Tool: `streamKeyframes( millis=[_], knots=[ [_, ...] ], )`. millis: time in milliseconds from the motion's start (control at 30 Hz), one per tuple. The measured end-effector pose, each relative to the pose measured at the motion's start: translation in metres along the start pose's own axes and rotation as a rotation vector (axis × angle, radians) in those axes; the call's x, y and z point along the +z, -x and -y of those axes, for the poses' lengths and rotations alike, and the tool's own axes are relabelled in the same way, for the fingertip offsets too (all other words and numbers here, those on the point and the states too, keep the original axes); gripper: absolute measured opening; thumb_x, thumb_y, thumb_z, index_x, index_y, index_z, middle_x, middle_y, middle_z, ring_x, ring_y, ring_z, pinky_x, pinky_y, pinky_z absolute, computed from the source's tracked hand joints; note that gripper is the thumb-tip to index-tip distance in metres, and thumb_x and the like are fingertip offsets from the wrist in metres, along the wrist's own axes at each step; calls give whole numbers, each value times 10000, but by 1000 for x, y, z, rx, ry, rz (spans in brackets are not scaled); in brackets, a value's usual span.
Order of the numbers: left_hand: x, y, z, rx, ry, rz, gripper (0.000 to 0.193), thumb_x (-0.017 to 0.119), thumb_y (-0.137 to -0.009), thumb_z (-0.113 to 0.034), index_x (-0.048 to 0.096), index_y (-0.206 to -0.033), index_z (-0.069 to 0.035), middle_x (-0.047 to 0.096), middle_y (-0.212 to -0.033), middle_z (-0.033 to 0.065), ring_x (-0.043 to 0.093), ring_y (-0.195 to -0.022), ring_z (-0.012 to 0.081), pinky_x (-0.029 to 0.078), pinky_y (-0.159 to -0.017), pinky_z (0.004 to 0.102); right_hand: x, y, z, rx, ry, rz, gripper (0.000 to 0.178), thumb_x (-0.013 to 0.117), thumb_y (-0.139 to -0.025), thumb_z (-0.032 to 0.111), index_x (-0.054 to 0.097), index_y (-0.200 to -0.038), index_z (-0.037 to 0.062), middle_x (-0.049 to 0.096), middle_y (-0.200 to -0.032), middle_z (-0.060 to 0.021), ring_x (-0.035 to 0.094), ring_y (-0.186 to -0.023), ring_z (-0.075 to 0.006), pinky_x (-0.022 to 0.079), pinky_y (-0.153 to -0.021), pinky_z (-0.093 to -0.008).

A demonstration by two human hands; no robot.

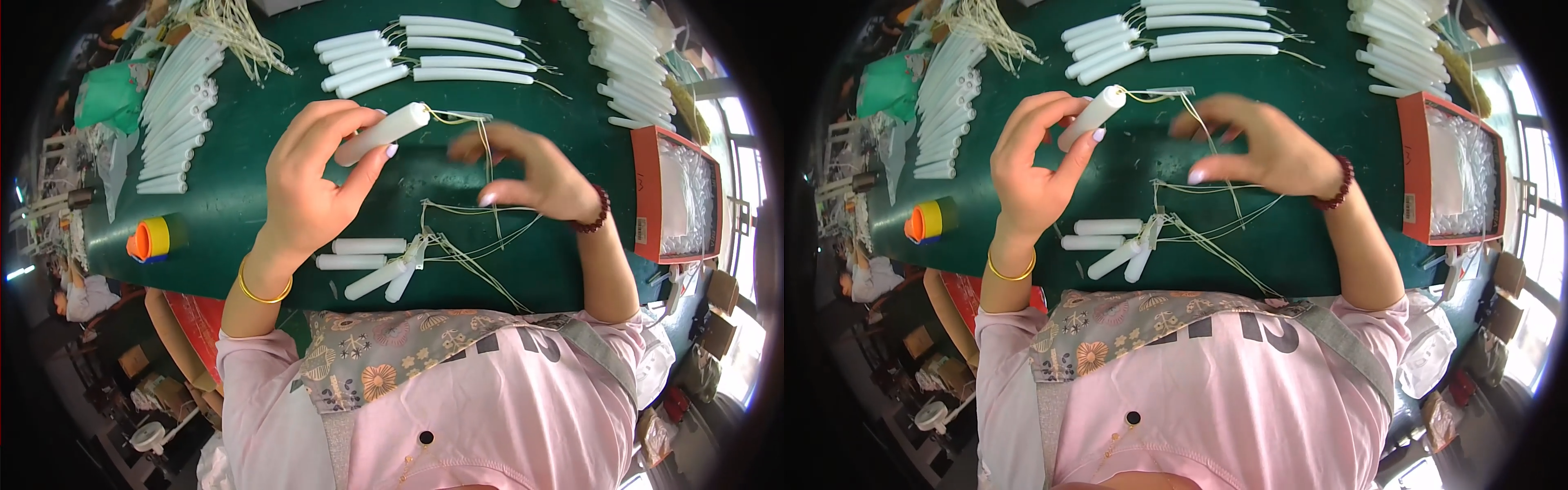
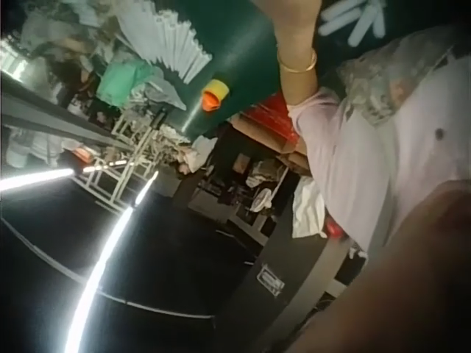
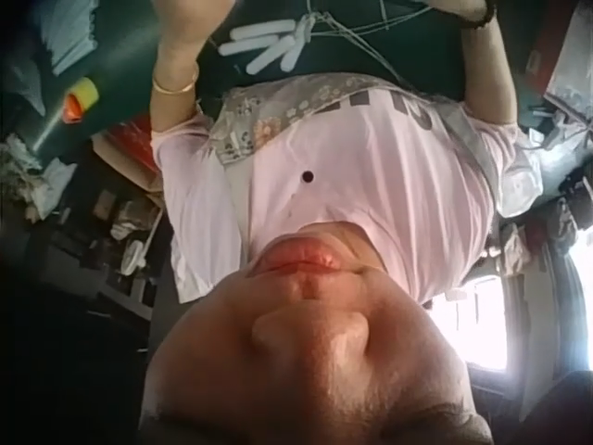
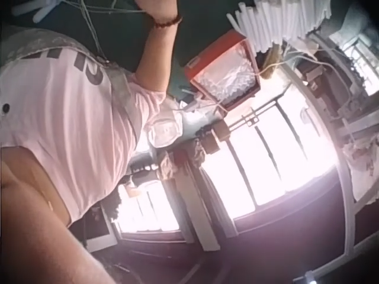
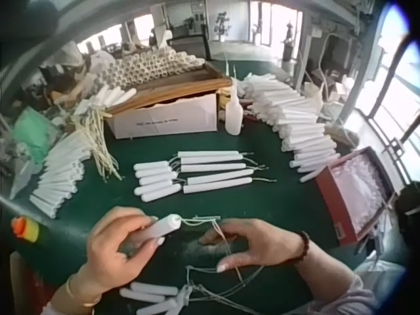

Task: Assembling small components by inserting wires into plastic tubes at a workbench.

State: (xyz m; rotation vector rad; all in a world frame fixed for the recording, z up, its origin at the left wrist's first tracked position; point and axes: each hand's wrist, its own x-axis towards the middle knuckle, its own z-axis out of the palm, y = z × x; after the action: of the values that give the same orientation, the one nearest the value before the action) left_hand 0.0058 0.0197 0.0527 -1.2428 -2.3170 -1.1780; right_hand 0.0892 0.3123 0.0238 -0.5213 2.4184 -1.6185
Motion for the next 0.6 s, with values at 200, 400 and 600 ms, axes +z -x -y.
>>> streamKeyframes(
  millis=[200,400,600],
  knots=[
    [-9,-8,29,-61,-200,-94,294,858,-810,-7,763,-1087,-42,722,-1063,116,706,-923,309,578,-803,381,-10,-3,-20,219,-409,-79,293,563,-1077,75,674,-1321,-43,647,-902,-2,608,-784,-68,537,-785,-234],
    [-18,5,64,-411,-278,469,281,812,-838,-17,759,-1112,-43,719,-1087,117,698,-978,335,553,-829,427,-38,4,-47,138,-76,-96,340,539,-1064,-7,700,-1363,0,714,-999,-31,628,-814,-82,550,-775,-234],
    [28,-28,34,-25,-147,267,340,815,-846,-54,751,-1178,-24,739,-1137,141,705,-1012,354,557,-908,436,-47,8,-35,254,-29,-108,346,596,-1037,-10,692,-1369,0,772,-1071,-75,701,-833,-87,589,-765,-231]
  ],
)
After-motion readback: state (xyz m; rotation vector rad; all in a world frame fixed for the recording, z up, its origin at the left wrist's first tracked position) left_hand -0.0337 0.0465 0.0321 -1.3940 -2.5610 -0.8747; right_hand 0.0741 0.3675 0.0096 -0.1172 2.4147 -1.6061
